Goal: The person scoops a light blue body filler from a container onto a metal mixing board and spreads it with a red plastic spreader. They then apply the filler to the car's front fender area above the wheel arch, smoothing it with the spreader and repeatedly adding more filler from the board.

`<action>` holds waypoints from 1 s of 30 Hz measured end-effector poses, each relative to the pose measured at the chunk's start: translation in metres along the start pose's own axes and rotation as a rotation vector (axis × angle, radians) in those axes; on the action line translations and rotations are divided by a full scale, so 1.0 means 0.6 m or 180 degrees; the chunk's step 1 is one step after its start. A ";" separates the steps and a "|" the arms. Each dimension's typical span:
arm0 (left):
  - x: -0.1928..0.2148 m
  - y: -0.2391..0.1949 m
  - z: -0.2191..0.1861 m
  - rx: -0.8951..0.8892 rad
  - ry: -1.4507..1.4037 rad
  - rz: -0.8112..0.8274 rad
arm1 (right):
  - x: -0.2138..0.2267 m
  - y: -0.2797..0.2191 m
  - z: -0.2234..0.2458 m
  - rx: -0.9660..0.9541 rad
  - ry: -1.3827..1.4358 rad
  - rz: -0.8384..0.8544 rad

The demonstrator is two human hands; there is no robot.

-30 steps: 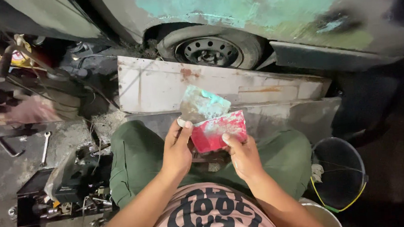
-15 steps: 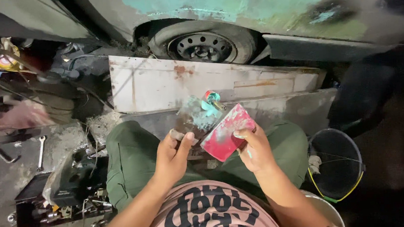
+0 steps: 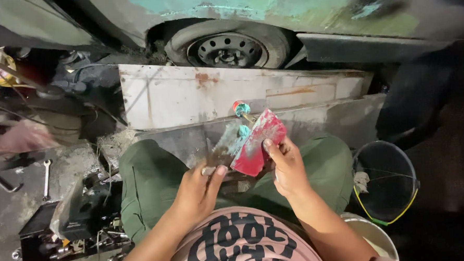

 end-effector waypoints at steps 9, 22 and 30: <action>-0.009 -0.013 0.047 -0.0024 0.1081 0.0498 | 0.010 0.028 -0.081 -0.0684 0.0650 0.0593; -0.024 0.015 -0.022 -0.0861 0.1316 0.0390 | -0.014 0.018 -0.019 -0.0063 0.0389 0.0046; -0.035 0.028 -0.068 -0.1413 0.2356 0.0559 | -0.031 0.012 -0.022 -0.0136 0.0459 0.0014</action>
Point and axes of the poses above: each hand's wrist, its own y-axis towards the middle knuckle, its own x-axis out of the back of the hand, z = x × y, the point moved 7 cm from there along y, towards the middle knuckle, and after that the axes turned 15 degrees about -y, right-handed, at the moved point
